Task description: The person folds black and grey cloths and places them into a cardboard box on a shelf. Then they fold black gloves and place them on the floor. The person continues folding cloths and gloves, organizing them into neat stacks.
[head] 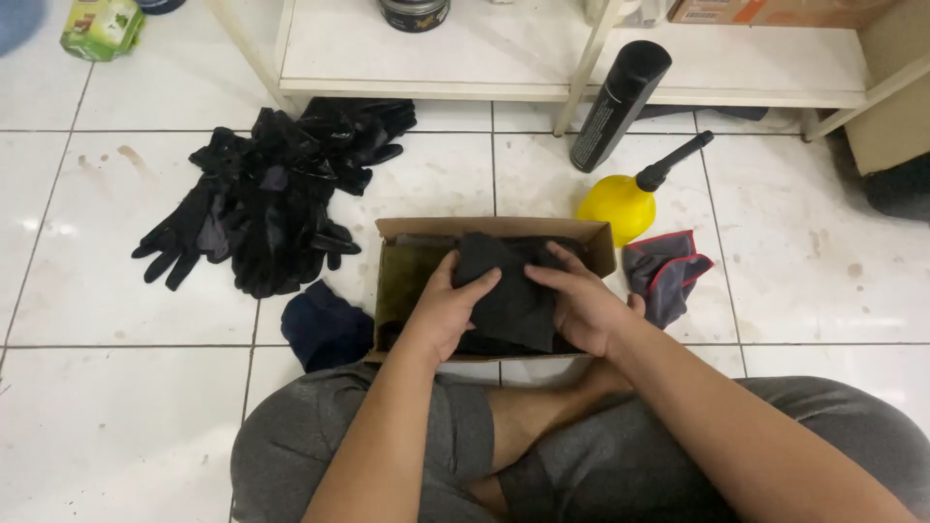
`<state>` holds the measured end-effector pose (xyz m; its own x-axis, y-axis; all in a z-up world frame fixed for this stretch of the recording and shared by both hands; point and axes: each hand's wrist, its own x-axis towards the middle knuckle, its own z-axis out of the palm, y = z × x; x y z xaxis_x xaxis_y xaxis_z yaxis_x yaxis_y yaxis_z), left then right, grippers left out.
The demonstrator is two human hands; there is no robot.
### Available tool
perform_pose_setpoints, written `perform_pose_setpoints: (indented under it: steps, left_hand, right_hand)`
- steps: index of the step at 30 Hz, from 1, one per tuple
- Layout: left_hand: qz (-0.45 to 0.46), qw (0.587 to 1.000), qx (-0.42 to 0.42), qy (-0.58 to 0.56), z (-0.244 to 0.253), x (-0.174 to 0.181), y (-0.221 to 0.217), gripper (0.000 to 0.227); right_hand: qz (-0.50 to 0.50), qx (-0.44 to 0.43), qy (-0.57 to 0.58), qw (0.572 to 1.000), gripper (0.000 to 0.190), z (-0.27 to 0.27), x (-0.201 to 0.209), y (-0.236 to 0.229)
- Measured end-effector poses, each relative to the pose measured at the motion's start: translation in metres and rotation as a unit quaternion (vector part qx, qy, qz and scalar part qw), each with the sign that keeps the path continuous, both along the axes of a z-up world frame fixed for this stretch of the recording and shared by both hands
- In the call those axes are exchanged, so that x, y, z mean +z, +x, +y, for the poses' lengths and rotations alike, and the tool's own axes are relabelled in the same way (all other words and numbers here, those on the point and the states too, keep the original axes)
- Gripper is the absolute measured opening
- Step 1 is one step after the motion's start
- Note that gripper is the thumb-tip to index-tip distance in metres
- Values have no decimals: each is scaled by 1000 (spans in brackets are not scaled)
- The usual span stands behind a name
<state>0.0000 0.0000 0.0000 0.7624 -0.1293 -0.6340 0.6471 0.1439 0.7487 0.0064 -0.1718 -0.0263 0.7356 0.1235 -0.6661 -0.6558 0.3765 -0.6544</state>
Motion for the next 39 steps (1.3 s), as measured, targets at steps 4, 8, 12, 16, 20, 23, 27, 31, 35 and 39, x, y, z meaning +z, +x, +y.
perform_pose_setpoints:
  steps: [4,8,12,16,20,23,27,31,35,39]
  left_hand:
    - [2,1000,-6,18,17,-12,-1,124]
    - [-77,997,31,0,41,12,-4,96]
    - [-97,991,51,81,78,5,1,86]
    - [-59,973,8,225,104,-16,-3,85]
    - [-4,911,-99,401,122,-112,10,89]
    - [6,900,-116,420,118,-101,10,89]
    - [-11,915,-104,389,114,-83,12,84]
    - [-20,930,-84,356,107,-75,8,82]
    - [-37,941,-59,330,104,-79,10,65]
    - [-43,927,-77,364,100,-76,11,57]
  right_hand:
    - [-94,29,-102,990,104,17,17,-9]
    - [-234,77,-167,955,95,35,31,-2]
    - [-320,111,-190,922,93,60,32,1]
    - [-258,113,-166,945,91,87,10,6]
    - [-205,257,-325,887,74,73,-97,24]
    - [-246,342,-446,789,73,67,-79,19]
    - [-262,445,-510,688,73,60,-29,5]
    - [-261,416,-520,699,46,41,-43,5]
    - [-205,342,-483,779,49,12,-33,18]
    - [-176,211,-410,870,36,-42,-51,32]
